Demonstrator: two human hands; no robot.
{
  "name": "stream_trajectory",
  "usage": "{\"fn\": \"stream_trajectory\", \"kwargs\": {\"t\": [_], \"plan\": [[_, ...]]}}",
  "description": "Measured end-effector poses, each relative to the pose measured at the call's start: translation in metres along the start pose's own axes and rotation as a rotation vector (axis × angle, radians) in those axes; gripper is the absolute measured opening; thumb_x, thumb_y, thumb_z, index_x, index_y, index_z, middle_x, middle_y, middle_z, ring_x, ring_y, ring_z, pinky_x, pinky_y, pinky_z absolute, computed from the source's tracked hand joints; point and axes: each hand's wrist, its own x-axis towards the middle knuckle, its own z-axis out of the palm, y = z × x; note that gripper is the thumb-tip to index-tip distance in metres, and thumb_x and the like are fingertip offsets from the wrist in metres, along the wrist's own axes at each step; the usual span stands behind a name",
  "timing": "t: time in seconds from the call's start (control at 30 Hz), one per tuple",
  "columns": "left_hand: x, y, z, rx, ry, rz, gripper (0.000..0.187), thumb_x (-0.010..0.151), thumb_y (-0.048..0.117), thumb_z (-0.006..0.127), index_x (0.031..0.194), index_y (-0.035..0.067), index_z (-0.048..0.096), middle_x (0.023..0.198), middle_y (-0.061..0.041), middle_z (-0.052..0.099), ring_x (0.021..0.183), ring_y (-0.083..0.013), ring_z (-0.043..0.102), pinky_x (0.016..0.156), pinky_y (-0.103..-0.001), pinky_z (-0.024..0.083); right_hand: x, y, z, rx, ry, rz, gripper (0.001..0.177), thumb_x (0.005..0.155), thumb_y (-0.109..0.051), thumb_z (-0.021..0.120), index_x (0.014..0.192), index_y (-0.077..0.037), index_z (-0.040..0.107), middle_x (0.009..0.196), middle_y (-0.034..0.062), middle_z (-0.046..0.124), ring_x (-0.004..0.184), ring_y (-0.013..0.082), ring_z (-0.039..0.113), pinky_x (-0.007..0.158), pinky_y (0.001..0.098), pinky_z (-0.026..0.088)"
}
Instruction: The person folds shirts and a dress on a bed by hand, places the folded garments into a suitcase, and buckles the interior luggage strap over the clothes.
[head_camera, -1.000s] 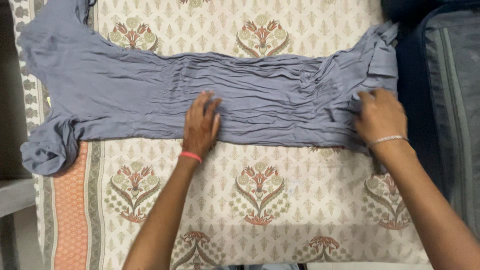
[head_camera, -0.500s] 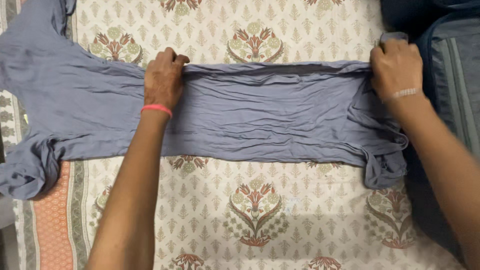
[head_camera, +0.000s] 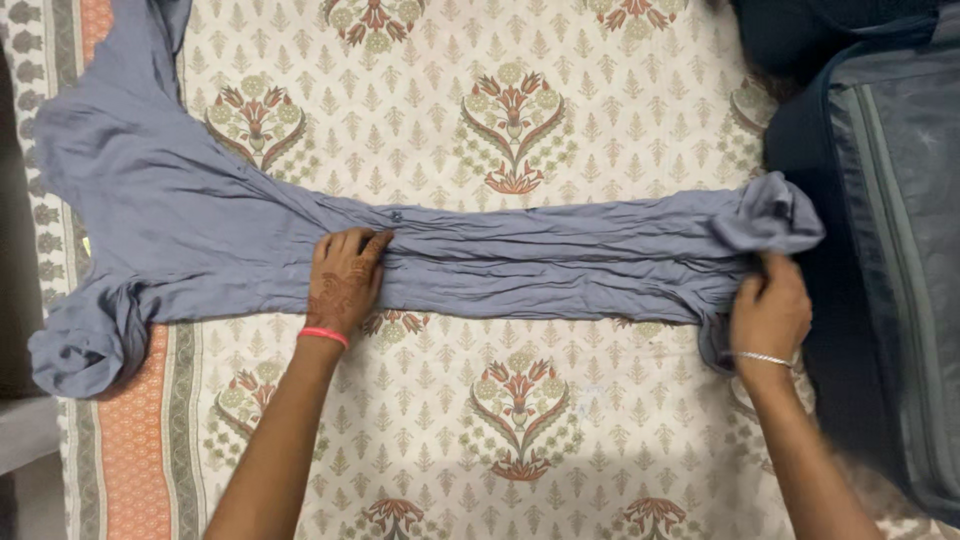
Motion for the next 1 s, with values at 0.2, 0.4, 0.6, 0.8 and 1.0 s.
{"fn": "stream_trajectory", "kwargs": {"t": [0.2,0.4,0.6,0.8,1.0], "plan": [[-0.011,0.01,0.007,-0.161,0.18,-0.106,0.057,0.083,0.001,0.066,0.139,0.012,0.061,0.126,-0.013,0.061,0.119,-0.0338,0.056,0.107,-0.049,0.042,0.004,0.04,0.073,0.673,0.039,0.67,0.044,0.097,-0.004,0.068,0.14,-0.003,0.058,0.092,0.0065,0.061,0.08,0.0127,0.054,0.077,0.0279,0.046],[-0.037,-0.004,-0.01,-0.226,0.265,-0.122,0.059,0.086,-0.001,0.064,0.144,0.01,0.053,0.14,-0.015,0.056,0.136,-0.0349,0.052,0.112,-0.049,0.041,-0.011,-0.034,0.061,0.766,0.201,0.611,0.057,0.092,0.008,0.059,0.143,-0.004,0.037,0.102,0.0031,0.054,0.085,0.008,0.054,0.077,0.0265,0.05],[-0.117,-0.069,-0.06,-0.096,0.446,-0.554,0.059,0.09,0.003,0.067,0.146,0.012,0.053,0.149,-0.012,0.052,0.143,-0.0341,0.046,0.119,-0.049,0.037,-0.006,-0.209,0.042,0.877,-0.007,0.265,0.031,0.106,-0.004,0.059,0.135,-0.009,0.049,0.098,-0.0008,0.05,0.081,0.0087,0.045,0.073,0.0246,0.04],[-0.213,-0.159,-0.108,0.106,0.668,-1.068,0.089,0.066,0.019,0.079,0.148,-0.001,0.049,0.148,-0.03,0.043,0.135,-0.048,0.036,0.105,-0.06,0.031,-0.046,-0.436,0.073,0.803,-0.394,-0.103,0.029,0.097,-0.01,0.065,0.126,-0.01,0.062,0.084,0.0064,0.062,0.074,0.0166,0.057,0.069,0.0325,0.048],[-0.228,-0.226,-0.14,-0.249,0.423,-0.995,0.025,0.098,0.025,0.072,0.118,0.009,0.07,0.11,-0.011,0.068,0.102,-0.0281,0.065,0.09,-0.041,0.053,-0.102,-0.615,0.085,1.124,-0.84,-0.283,0.085,0.078,-0.012,0.08,0.147,-0.013,0.032,0.109,0.0072,0.065,0.093,0.0213,0.064,0.076,0.0362,0.054]]}}
